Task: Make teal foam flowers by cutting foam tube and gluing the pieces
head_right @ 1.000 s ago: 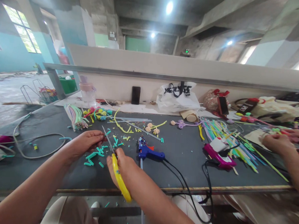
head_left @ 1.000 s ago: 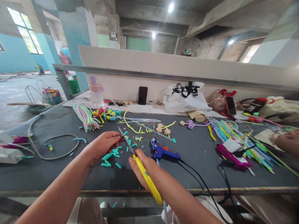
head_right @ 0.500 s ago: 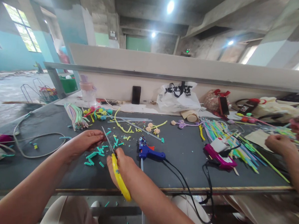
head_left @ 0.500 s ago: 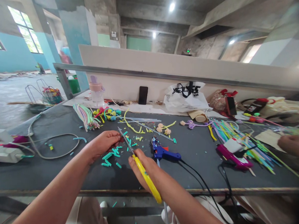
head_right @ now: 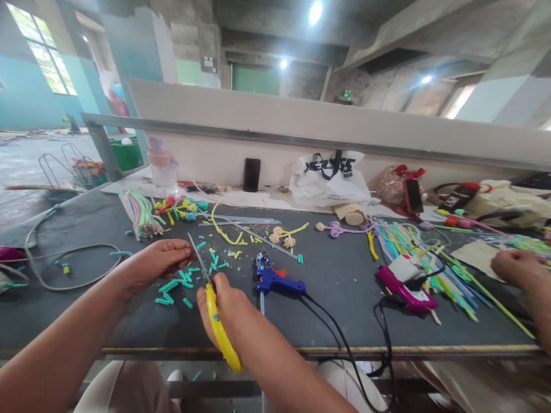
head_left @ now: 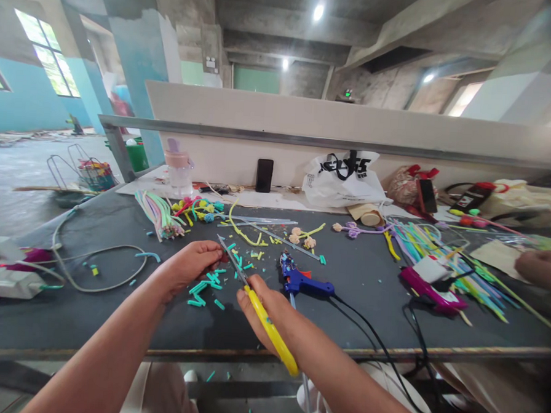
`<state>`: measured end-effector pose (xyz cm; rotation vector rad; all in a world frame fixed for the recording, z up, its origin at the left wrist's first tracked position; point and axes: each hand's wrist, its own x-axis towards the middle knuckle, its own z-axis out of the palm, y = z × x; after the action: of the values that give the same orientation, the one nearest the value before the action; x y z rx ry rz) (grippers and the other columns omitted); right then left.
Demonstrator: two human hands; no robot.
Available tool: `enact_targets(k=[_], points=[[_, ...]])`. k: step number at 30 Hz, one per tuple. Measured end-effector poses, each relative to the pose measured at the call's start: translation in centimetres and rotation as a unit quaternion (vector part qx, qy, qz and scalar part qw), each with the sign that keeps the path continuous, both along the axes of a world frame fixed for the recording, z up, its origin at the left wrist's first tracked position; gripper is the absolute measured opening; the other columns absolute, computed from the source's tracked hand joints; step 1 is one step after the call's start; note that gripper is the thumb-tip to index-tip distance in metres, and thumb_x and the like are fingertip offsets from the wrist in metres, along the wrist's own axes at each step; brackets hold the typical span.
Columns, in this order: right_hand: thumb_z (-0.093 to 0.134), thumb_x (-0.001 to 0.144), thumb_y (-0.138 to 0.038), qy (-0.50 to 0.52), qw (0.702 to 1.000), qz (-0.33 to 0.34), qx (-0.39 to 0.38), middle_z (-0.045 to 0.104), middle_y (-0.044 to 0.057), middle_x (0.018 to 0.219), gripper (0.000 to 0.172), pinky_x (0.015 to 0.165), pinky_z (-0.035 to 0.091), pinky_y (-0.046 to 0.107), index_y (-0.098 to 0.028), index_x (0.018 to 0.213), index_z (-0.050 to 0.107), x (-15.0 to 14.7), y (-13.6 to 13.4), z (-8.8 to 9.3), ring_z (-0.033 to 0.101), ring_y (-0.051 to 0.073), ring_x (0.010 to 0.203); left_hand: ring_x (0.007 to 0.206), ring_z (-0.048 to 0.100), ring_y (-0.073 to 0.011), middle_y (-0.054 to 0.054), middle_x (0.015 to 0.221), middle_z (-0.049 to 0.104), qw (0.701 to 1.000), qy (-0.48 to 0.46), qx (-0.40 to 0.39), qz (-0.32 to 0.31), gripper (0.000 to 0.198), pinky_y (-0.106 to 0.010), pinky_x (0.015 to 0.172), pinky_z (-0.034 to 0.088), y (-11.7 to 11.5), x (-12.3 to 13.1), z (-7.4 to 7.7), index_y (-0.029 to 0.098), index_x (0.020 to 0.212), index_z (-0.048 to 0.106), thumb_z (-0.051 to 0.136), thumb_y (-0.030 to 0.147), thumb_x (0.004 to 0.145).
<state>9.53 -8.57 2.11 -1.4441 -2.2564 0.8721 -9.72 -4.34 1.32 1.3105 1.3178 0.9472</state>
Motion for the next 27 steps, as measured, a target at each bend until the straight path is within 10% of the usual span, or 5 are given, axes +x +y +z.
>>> enact_targets(k=[19, 27], points=[[0.039, 0.088, -0.028, 0.068, 0.998, -0.015, -0.007, 0.043, -0.003, 0.061, 0.021, 0.053, 0.036, 0.023, -0.021, 0.068, 0.037, -0.3, 0.6, -1.2, 0.043, 0.01, 0.054, 0.036, 0.029, -0.0036, 0.007, 0.048, 0.043, 1.0, -0.009, -0.022, 0.001, 0.028, -0.017, 0.036, 0.017, 0.3, 0.2, -0.4, 0.014, 0.069, 0.06, 0.063, 0.042, 0.067], [0.024, 0.093, -0.046, 0.098, 0.97, 0.011, -0.222, 0.035, -0.011, 0.044, 0.03, 0.029, 0.031, 0.015, -0.023, 0.083, 0.039, 0.8, 0.1, 0.4, 0.034, 0.006, 0.026, 0.038, 0.028, -0.0023, 0.007, 0.053, 0.045, 0.998, -0.046, -0.041, 0.01, 0.029, -0.014, 0.037, 0.019, -0.1, -0.1, -0.4, 0.015, 0.074, 0.055, 0.06, 0.044, 0.073]])
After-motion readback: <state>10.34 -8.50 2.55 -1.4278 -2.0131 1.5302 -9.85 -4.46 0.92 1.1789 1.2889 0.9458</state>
